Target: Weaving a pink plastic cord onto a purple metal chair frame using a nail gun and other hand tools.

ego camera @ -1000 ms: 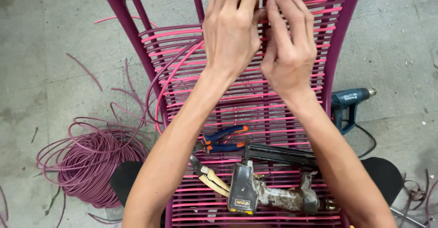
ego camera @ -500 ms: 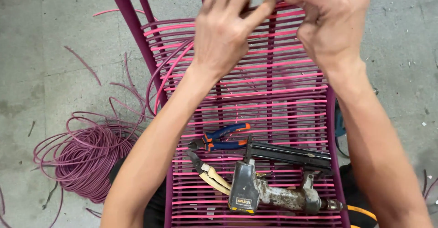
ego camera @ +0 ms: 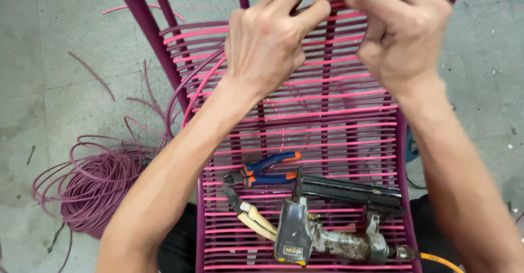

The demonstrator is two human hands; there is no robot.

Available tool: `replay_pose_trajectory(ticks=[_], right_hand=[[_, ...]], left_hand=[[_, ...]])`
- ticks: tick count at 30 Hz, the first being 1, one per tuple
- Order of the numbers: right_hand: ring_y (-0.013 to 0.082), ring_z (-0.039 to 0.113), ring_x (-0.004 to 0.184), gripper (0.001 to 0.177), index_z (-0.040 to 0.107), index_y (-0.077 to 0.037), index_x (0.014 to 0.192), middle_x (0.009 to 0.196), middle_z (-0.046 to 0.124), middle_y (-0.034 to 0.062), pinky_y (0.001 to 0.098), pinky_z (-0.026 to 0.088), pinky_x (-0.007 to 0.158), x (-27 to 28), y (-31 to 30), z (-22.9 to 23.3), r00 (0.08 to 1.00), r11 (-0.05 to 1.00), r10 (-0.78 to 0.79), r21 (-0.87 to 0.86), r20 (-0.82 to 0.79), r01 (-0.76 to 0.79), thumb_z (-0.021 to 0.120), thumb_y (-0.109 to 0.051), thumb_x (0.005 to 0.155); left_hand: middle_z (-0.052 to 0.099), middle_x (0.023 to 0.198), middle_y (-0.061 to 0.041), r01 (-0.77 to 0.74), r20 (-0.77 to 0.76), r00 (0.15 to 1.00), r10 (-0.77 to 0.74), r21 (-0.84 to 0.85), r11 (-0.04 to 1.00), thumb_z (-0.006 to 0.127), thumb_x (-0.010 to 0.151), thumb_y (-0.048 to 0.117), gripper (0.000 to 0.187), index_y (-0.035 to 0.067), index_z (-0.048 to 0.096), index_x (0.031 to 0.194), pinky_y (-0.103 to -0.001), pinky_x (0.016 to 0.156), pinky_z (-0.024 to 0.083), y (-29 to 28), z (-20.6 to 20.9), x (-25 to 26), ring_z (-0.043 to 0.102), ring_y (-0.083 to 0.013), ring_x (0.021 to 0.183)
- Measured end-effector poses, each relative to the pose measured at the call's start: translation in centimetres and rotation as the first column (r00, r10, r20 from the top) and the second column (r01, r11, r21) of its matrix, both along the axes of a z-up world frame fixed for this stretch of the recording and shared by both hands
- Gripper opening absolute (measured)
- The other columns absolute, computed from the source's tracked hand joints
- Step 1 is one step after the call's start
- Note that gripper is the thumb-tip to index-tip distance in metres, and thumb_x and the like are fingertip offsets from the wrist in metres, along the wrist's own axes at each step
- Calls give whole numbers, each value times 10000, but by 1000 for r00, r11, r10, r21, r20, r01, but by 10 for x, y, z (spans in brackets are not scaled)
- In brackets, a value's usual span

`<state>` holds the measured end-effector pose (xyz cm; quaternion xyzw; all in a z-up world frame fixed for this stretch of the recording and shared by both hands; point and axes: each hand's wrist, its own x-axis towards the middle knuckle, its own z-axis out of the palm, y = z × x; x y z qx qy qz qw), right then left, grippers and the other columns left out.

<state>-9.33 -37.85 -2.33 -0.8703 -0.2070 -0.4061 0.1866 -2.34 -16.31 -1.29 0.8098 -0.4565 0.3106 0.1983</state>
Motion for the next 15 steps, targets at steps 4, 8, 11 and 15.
replay_pose_trajectory(ticks=[4,8,11,15], right_hand=[[256,711,956,228,735,-7,1037,1042,743,66,363,508,895,3,-3,-5,997,995,-40,86,-64,46,642,170,927],[281,696,972,288,757,-6,1053,1099,731,95,395,505,907,5,2,2,999,998,-24,59,22,23,631,151,848],[258,704,1053,205,746,-30,1080,1131,718,89,396,512,1026,7,2,-2,998,1000,17,22,59,-18,664,112,957],[347,690,1166,190,774,-11,1092,1176,717,155,540,426,1134,10,8,-9,994,999,-54,3,95,54,714,66,929]], left_hand=[[610,995,-14,19,82,996,-26,86,996,728,907,95,281,234,686,1147,-392,572,499,3,6,8,673,-214,775],[611,923,-30,67,141,987,-80,92,993,717,926,141,192,250,685,1080,-362,551,494,7,9,16,671,-197,713],[617,894,-39,89,219,970,-106,85,992,714,1000,160,138,242,711,1111,-329,529,469,10,9,22,646,-165,668],[576,823,16,93,268,954,-131,149,984,688,1069,185,131,270,724,1163,-291,545,464,14,9,30,610,-108,659]])
